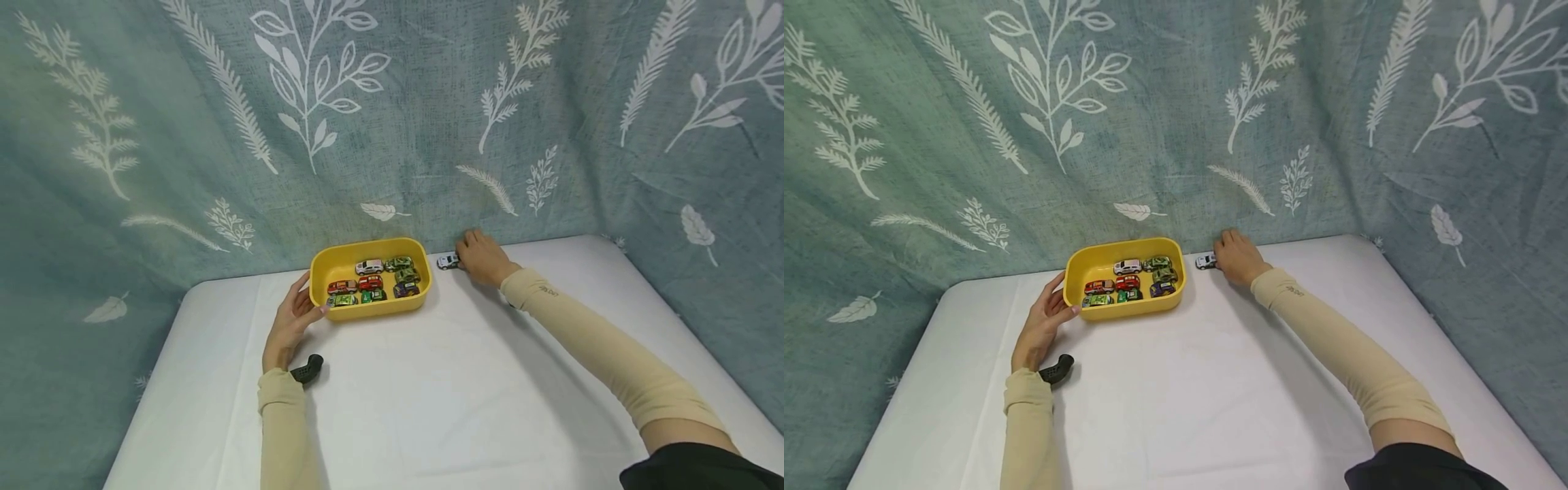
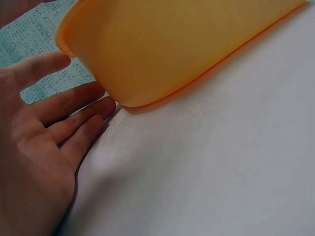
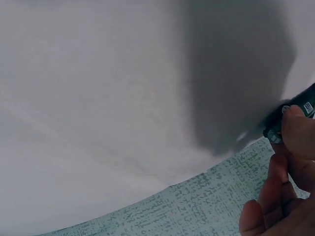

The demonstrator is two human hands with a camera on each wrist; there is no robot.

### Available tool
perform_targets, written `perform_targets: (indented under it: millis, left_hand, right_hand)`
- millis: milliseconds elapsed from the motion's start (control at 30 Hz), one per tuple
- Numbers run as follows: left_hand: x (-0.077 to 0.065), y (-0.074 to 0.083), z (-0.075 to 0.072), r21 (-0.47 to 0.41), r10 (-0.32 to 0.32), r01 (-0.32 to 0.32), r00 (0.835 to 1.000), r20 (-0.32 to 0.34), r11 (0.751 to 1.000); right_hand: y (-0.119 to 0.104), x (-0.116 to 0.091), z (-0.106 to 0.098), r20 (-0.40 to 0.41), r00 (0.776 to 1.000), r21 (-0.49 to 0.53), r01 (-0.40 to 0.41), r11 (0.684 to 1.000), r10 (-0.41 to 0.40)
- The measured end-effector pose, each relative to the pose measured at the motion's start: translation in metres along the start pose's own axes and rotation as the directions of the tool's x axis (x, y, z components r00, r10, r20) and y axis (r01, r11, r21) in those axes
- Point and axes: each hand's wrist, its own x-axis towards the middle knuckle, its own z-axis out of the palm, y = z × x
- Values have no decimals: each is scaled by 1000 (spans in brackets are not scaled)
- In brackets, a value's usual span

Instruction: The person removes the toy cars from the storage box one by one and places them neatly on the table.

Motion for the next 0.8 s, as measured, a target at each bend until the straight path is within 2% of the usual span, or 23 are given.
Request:
perform_targets:
  millis: [300,533,700,800]
  left_hand:
    - [-1,-2,-3,5,3,-3,1000,3,1000]
    - [0,1,-3,10,13,-13,1000,-4,1000]
    - [1,1,-3,11,-10,10,1000,0,1000]
    - [1,0,-2,1,-9,9,1000,3,1000]
  right_hand:
    - [-1,0,3,5,1000,23,-12,1000,12]
    - [2,2,1,-27,1000,66,-9,998,11]
    - [-2,1,-6,14,998,127,-60,990,58]
    - [-8,4,-13,-9,997,189,-72,979,75]
